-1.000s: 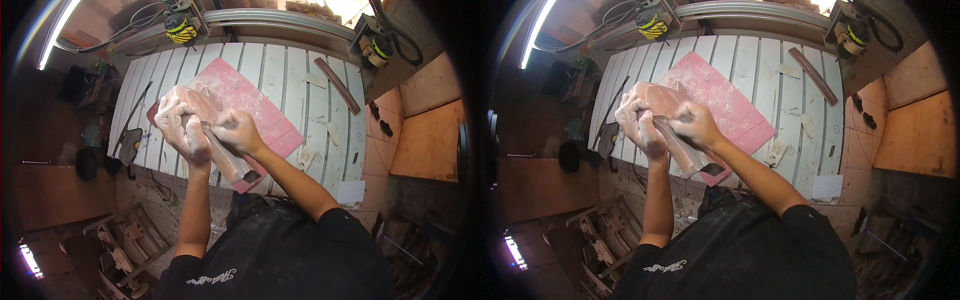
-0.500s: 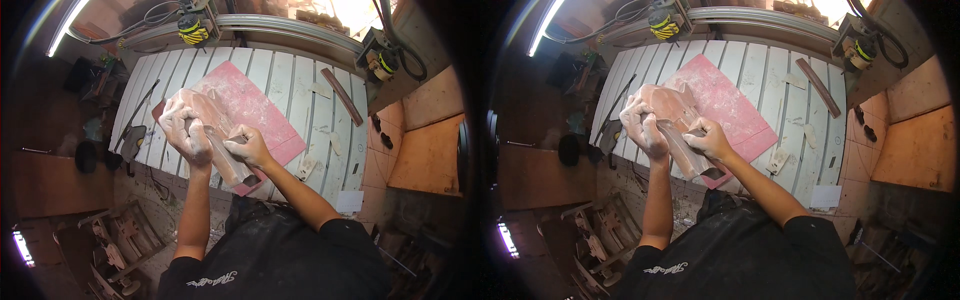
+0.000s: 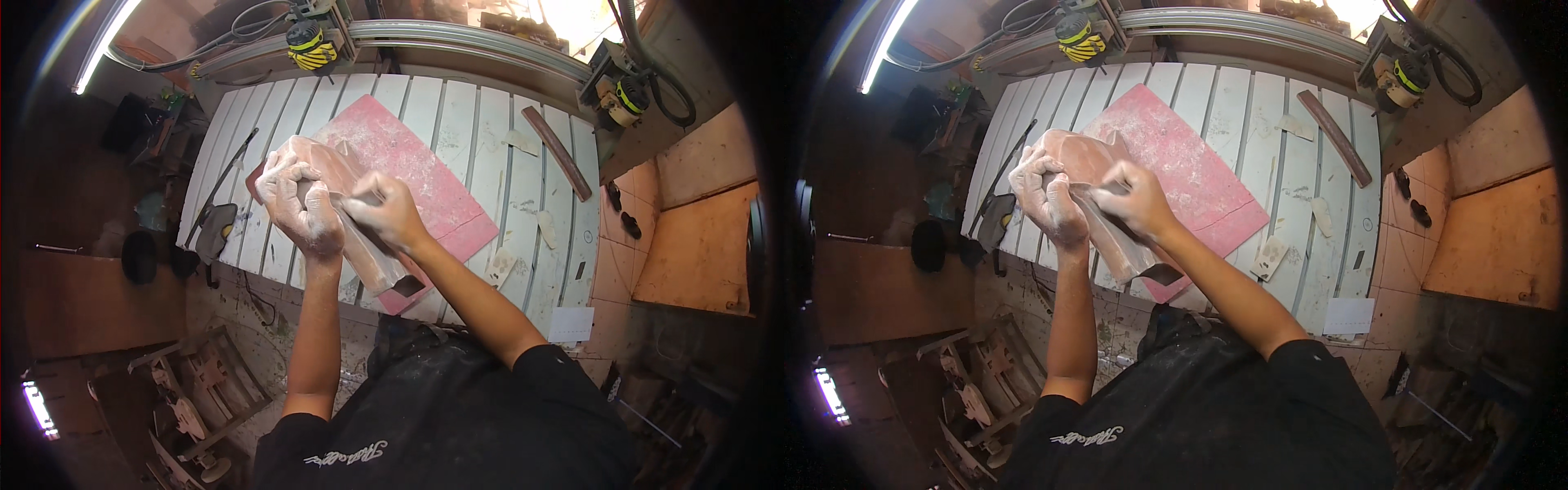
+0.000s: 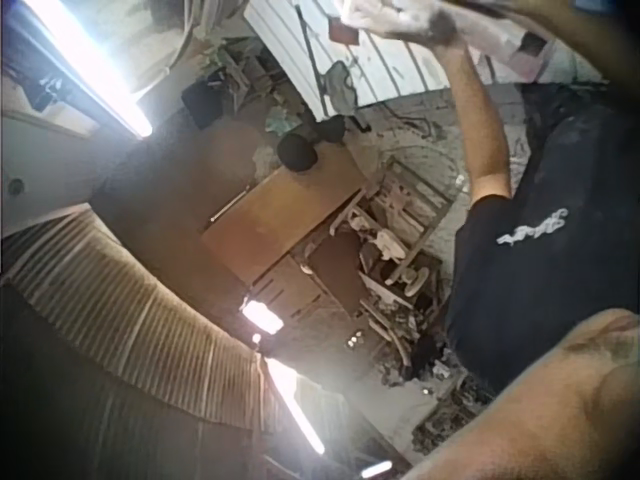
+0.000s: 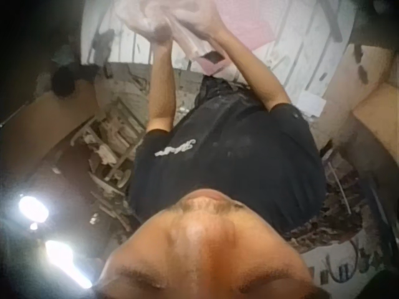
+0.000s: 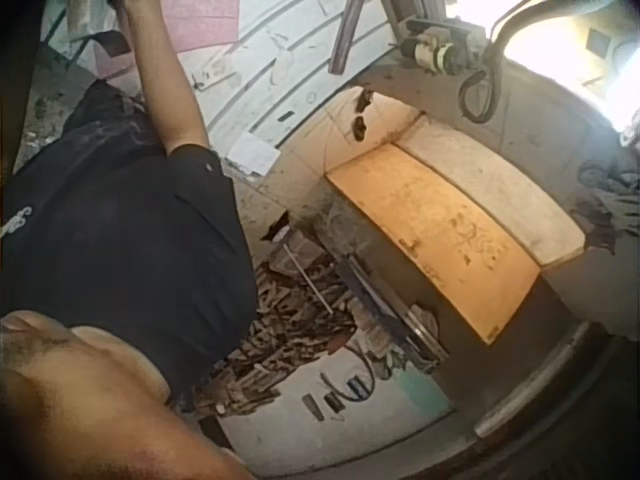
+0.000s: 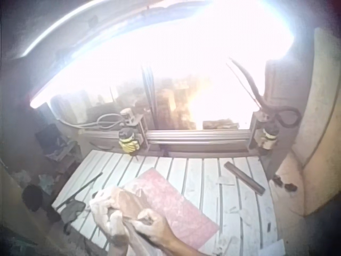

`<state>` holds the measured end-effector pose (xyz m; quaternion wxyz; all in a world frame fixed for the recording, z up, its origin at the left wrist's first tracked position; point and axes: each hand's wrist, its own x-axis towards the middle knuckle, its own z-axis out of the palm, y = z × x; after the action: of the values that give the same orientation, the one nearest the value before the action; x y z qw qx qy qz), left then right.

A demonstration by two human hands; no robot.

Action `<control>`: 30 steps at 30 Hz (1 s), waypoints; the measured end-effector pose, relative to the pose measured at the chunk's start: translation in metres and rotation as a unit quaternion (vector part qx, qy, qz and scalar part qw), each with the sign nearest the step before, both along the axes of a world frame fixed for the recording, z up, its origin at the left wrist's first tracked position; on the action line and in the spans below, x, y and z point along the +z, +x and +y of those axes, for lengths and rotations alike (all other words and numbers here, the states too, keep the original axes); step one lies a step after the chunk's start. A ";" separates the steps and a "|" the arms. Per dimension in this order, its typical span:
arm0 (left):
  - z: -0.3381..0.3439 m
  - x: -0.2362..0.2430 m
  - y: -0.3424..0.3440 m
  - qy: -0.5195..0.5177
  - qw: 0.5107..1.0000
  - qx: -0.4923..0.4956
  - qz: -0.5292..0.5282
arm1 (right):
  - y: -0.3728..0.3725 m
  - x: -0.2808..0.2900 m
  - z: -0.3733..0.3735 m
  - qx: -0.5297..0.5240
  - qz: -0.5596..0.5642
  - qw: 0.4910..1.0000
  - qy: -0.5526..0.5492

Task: The person sands the surface and edges of a wooden guitar body by hand using a small piece of sandpaper, periodically lifting and turning the object to work on different sides.

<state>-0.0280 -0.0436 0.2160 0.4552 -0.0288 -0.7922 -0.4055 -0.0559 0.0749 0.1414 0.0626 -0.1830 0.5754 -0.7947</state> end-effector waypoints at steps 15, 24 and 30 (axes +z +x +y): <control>0.011 0.000 -0.008 -0.011 1.000 -0.018 0.018 | -0.001 -0.001 0.009 -0.013 -0.017 1.000 0.014; 0.010 0.000 -0.007 -0.005 1.000 -0.023 0.018 | 0.027 -0.025 0.059 0.069 -0.135 0.983 0.107; 0.009 -0.002 -0.011 0.008 1.000 -0.025 0.018 | 0.030 -0.012 0.054 0.024 -0.167 0.971 0.167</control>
<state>-0.0392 -0.0349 0.2137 0.4592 -0.0516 -0.7796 -0.4227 -0.0263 0.1292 0.1296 0.2065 -0.0490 0.6768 -0.7049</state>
